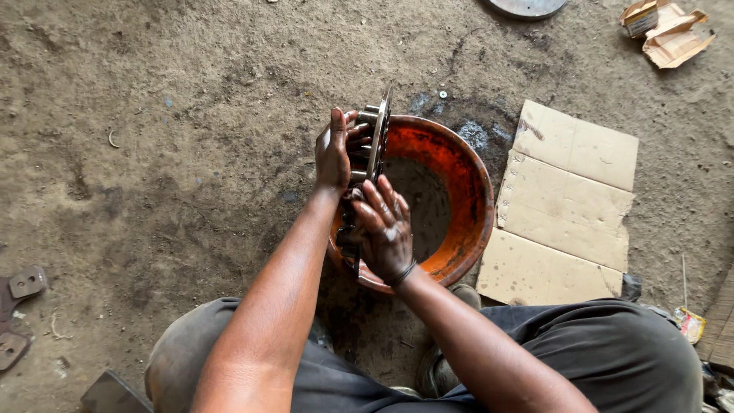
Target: The person scrubs a circular metal part with multiple holes using a cloth and liquid from an orange bucket. They repeatedly dip the cloth into the bucket and wipe the part's surface and holes.
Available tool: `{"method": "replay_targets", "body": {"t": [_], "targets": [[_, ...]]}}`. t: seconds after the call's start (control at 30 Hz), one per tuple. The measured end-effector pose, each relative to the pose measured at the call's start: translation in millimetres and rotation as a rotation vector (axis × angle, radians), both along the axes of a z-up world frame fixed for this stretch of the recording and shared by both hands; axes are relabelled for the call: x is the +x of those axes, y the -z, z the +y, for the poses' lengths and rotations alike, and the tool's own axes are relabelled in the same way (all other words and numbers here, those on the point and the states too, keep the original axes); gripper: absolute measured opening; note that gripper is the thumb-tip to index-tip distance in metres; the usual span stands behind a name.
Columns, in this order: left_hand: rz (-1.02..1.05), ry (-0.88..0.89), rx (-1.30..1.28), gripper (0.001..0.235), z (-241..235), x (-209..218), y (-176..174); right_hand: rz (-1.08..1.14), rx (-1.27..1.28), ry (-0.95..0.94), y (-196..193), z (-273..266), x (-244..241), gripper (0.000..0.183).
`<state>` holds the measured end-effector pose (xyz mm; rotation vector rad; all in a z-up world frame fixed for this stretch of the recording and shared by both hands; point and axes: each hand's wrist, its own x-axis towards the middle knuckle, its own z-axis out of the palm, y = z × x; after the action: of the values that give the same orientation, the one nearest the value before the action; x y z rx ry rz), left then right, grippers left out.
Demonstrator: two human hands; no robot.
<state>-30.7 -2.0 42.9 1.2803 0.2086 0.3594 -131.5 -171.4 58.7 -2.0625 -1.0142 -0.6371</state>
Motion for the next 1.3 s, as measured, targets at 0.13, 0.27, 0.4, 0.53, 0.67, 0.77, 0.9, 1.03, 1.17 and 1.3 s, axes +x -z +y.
{"method": "replay_targets", "body": {"t": [0.13, 0.27, 0.4, 0.53, 0.67, 0.77, 0.9, 1.03, 1.17, 1.3], "targets": [[-0.027, 0.019, -0.046, 0.095, 2.9, 6.7, 4.2, -0.014, 0.037, 0.010, -7.2, 6.5, 32.7, 0.035], [-0.013, -0.052, 0.152, 0.094, 0.1, -0.4, 0.8, 0.060, 0.154, 0.063, -10.1, 23.7, 94.7, 0.031], [-0.129, 0.030, 0.242, 0.083, -14.0, -10.9, -24.0, 0.453, 0.244, 0.017, -12.0, 30.7, 162.5, 0.029], [-0.045, -0.052, 0.595, 0.075, -21.7, -22.9, -40.5, 0.847, 0.334, -0.148, -19.6, 42.0, 227.9, 0.026], [-0.032, -0.065, 0.741, 0.075, -18.7, -22.5, -41.8, 1.045, -0.133, 0.246, -28.2, 53.4, 230.2, 0.033], [-0.035, 0.013, 0.712, 0.074, -16.0, -24.8, -44.7, 0.341, 0.233, 0.107, -12.0, 45.2, 193.5, 0.029], [0.059, 0.081, 0.730, 0.071, -12.8, -21.9, -48.0, 0.313, 0.442, 0.044, 3.8, 36.6, 120.5, 0.039], [0.055, 0.075, 0.741, 0.069, -14.8, -20.7, -49.6, 0.372, 0.598, 0.013, 7.8, 44.1, 71.0, 0.039], [0.207, 0.164, 0.766, 0.070, -12.9, -17.7, -52.0, 0.311, 0.616, 0.049, 32.3, 47.9, 93.2, 0.034], [0.028, 0.144, 0.793, 0.080, -16.6, -20.1, -60.1, 0.587, 0.595, 0.126, 48.7, 58.8, 177.0, 0.053]]}}
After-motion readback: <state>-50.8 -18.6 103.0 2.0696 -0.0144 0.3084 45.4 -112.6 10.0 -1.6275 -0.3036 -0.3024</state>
